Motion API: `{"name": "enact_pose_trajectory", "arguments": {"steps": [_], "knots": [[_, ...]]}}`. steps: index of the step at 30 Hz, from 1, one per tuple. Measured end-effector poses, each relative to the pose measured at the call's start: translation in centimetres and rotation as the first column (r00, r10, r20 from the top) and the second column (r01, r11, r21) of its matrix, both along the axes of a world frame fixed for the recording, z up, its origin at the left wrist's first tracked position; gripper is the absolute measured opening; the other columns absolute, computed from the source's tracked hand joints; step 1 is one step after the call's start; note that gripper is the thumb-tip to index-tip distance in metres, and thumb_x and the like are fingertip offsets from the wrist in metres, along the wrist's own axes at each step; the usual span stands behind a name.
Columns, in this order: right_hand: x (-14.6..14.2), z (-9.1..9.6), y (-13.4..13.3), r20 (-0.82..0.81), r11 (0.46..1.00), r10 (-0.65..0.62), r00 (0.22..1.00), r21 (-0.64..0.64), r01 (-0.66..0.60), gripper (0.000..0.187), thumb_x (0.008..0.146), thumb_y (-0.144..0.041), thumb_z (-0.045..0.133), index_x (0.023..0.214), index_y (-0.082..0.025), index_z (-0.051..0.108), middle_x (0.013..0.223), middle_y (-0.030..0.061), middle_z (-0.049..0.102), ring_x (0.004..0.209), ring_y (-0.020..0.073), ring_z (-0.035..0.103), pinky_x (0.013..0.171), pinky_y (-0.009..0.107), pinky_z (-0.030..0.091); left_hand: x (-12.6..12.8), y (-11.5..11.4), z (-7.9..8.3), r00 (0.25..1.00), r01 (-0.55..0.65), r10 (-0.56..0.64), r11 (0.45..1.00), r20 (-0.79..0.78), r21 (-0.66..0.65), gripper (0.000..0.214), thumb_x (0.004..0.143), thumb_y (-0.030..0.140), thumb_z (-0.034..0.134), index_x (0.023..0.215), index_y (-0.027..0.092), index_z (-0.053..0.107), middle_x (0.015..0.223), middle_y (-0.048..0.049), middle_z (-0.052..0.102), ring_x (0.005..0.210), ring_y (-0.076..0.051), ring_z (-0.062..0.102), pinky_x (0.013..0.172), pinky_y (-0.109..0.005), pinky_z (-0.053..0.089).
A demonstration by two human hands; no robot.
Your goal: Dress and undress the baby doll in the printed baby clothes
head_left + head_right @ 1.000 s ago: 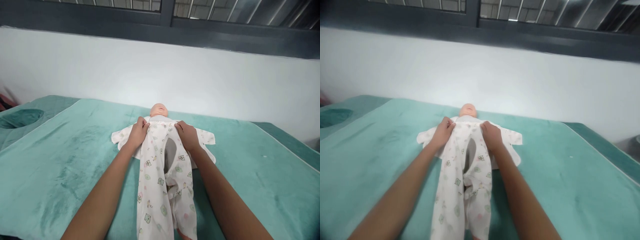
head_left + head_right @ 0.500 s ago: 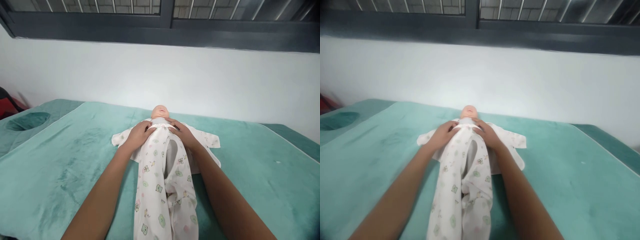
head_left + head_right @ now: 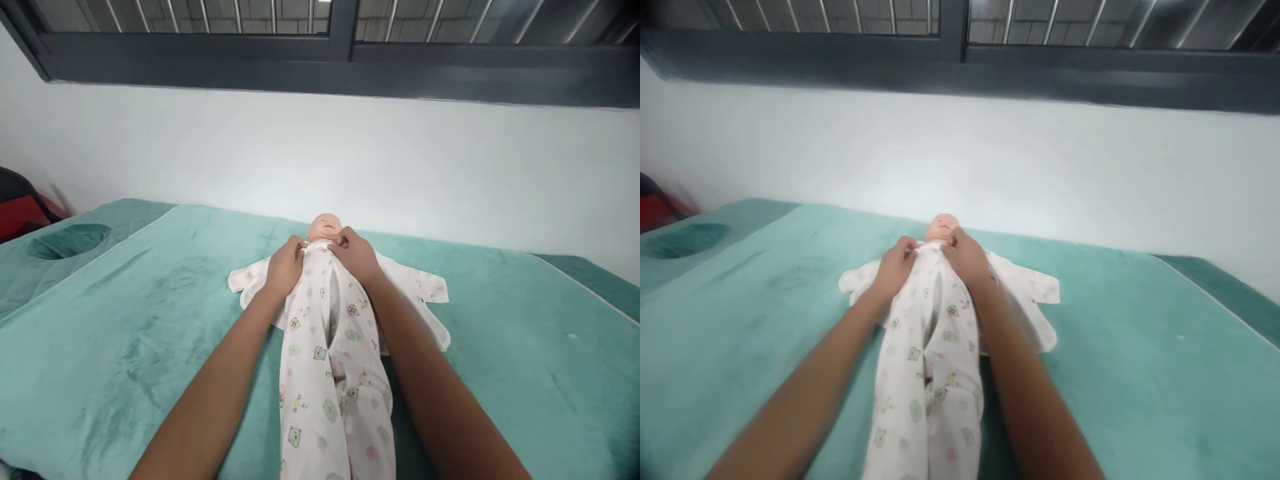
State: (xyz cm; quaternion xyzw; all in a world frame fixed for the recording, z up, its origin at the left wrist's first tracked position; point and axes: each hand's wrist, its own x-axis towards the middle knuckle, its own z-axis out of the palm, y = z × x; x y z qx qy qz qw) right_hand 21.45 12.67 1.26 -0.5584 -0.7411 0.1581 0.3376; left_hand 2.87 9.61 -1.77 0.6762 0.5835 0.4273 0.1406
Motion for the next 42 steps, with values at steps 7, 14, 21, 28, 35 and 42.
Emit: {"name": "enact_pose_trajectory", "arguments": {"steps": [7,14,21,28,35,42], "knots": [[3.3,-3.7,-0.6,-0.374,0.990,-0.070,0.925,0.089,0.111,0.021,0.076,-0.036,0.057,0.089,-0.021,0.055,0.106,0.0071,0.063,0.090,0.0184,0.059,0.084,0.034,0.046,-0.5,-0.9,-0.7,0.996,0.085,-0.079,0.986,-0.052,0.145,0.021,0.086,0.009,0.041,0.092,0.022,0.056,0.102,-0.0076,0.060,0.099,-0.022,0.056,0.088,-0.034,0.042],[5.2,-3.4,-3.9,-0.184,0.992,-0.118,0.976,-0.075,0.105,0.028,0.082,-0.045,0.055,0.071,-0.020,0.057,0.066,-0.0004,0.058,0.066,0.0152,0.050,0.065,0.028,0.039,-2.4,-3.2,0.3,0.995,0.099,-0.102,0.983,-0.011,-0.156,0.013,0.080,0.017,0.048,0.074,0.022,0.058,0.073,-0.0028,0.065,0.068,-0.020,0.056,0.063,-0.030,0.039],[7.4,-3.4,-5.4,-0.463,0.873,0.017,0.886,-0.426,-0.240,0.024,0.077,-0.041,0.063,0.082,-0.019,0.067,0.078,-0.0003,0.065,0.069,0.0141,0.053,0.065,0.026,0.040,-3.6,-4.7,1.9,0.908,0.419,-0.361,0.769,0.214,-0.482,0.013,0.067,0.024,0.056,0.075,0.021,0.066,0.077,-0.0015,0.070,0.076,-0.021,0.063,0.065,-0.029,0.047],[7.7,-3.2,-5.6,-0.707,0.785,-0.025,0.706,-0.451,-0.424,0.026,0.073,-0.039,0.074,0.091,-0.021,0.069,0.086,-0.0001,0.067,0.072,0.0132,0.056,0.066,0.026,0.042,-3.0,-5.2,2.5,0.853,0.498,-0.297,0.711,0.429,-0.497,0.031,0.064,0.025,0.061,0.093,0.019,0.069,0.087,-0.0046,0.072,0.086,-0.025,0.065,0.075,-0.034,0.051],[6.9,-3.7,-5.6,-0.735,0.828,-0.021,0.677,-0.392,-0.400,0.018,0.072,-0.033,0.072,0.080,-0.019,0.063,0.076,-0.0024,0.061,0.066,0.0116,0.051,0.060,0.025,0.038,-2.8,-5.2,1.5,0.755,0.559,-0.238,0.720,0.611,-0.410,0.038,0.064,0.022,0.066,0.101,0.015,0.067,0.090,-0.0071,0.071,0.086,-0.023,0.064,0.078,-0.035,0.051],[6.0,-4.6,-5.7,-0.715,0.922,-0.020,0.699,-0.284,-0.264,0.022,0.076,-0.038,0.067,0.075,-0.020,0.054,0.070,-0.0040,0.056,0.063,0.0113,0.046,0.058,0.024,0.036,-1.5,-5.0,0.2,0.694,0.502,-0.156,0.805,0.703,-0.317,0.041,0.063,0.023,0.069,0.103,0.015,0.066,0.088,-0.0065,0.071,0.085,-0.022,0.063,0.076,-0.035,0.051]]}}
